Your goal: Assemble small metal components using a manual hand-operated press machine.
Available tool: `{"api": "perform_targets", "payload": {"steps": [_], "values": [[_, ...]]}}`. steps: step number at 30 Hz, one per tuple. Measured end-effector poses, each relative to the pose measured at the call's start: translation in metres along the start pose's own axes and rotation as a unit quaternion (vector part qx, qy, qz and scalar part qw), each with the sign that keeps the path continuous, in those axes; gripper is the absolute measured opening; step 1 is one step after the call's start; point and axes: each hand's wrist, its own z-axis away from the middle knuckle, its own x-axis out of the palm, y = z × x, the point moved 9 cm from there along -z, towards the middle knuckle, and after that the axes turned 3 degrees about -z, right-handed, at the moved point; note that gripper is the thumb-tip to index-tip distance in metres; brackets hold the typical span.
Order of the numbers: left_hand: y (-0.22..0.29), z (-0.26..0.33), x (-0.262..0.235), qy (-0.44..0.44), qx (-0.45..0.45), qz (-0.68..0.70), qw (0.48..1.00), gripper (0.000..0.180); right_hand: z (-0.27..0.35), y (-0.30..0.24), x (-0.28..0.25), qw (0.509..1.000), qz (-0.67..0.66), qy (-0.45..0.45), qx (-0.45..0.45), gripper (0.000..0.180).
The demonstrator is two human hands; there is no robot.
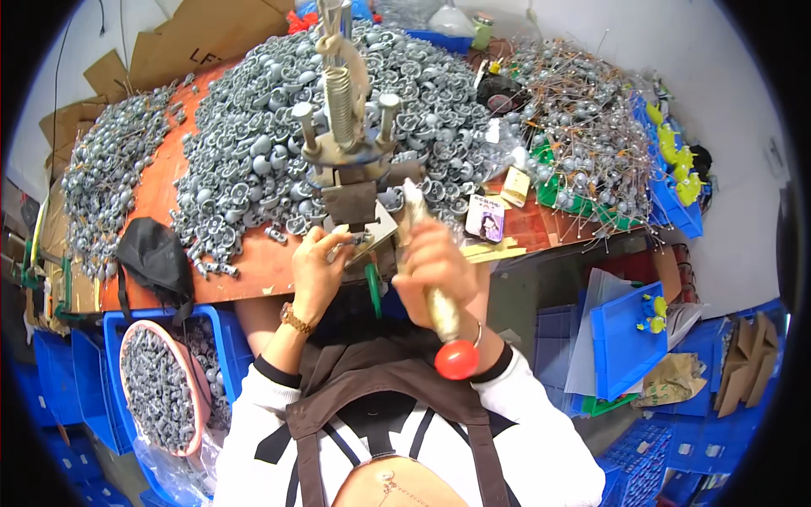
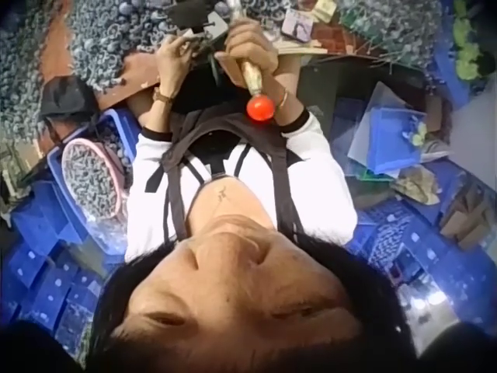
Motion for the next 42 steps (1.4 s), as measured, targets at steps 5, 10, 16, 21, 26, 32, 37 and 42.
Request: {"api": "perform_targets", "payload": {"steps": [5,10,16,21,26,32,37,42], "values": [[0.007,0.008,-0.009,-0.011,0.027,-0.159,0.987,0.018,-0.057,0.014,-0.024,0.997,0.03,-0.021,0.073,0.025],[0.037,0.045,-0.014,-0.14,0.047,0.109,0.983,0.014,0.024,0.256,-0.185,0.832,-0.037,0.382,0.401,0.016],[-0.031,0.124,-0.019,-0.278,-0.194,0.215,0.916,0.017,0.079,0.389,-0.251,0.691,-0.064,0.466,0.548,0.015],[-0.055,0.125,-0.036,-0.072,-0.062,-0.027,0.995,0.011,0.077,0.419,-0.242,0.733,-0.076,0.374,0.563,0.018],[-0.06,0.079,-0.101,0.167,0.0,-0.243,0.956,0.055,0.074,0.432,-0.281,0.689,-0.407,0.368,0.474,0.012],[-0.168,0.055,-0.102,0.123,-0.15,-0.39,0.9,0.102,0.012,0.323,-0.272,0.815,0.003,0.434,0.385,0.017],[-0.16,0.023,-0.07,0.104,-0.11,-0.339,0.929,0.092,0.079,0.386,-0.294,0.74,-0.13,0.387,0.534,0.014],[-0.148,0.016,-0.058,0.121,-0.072,-0.307,0.941,0.072,0.097,0.397,-0.268,0.721,-0.039,0.437,0.536,0.02]]}}
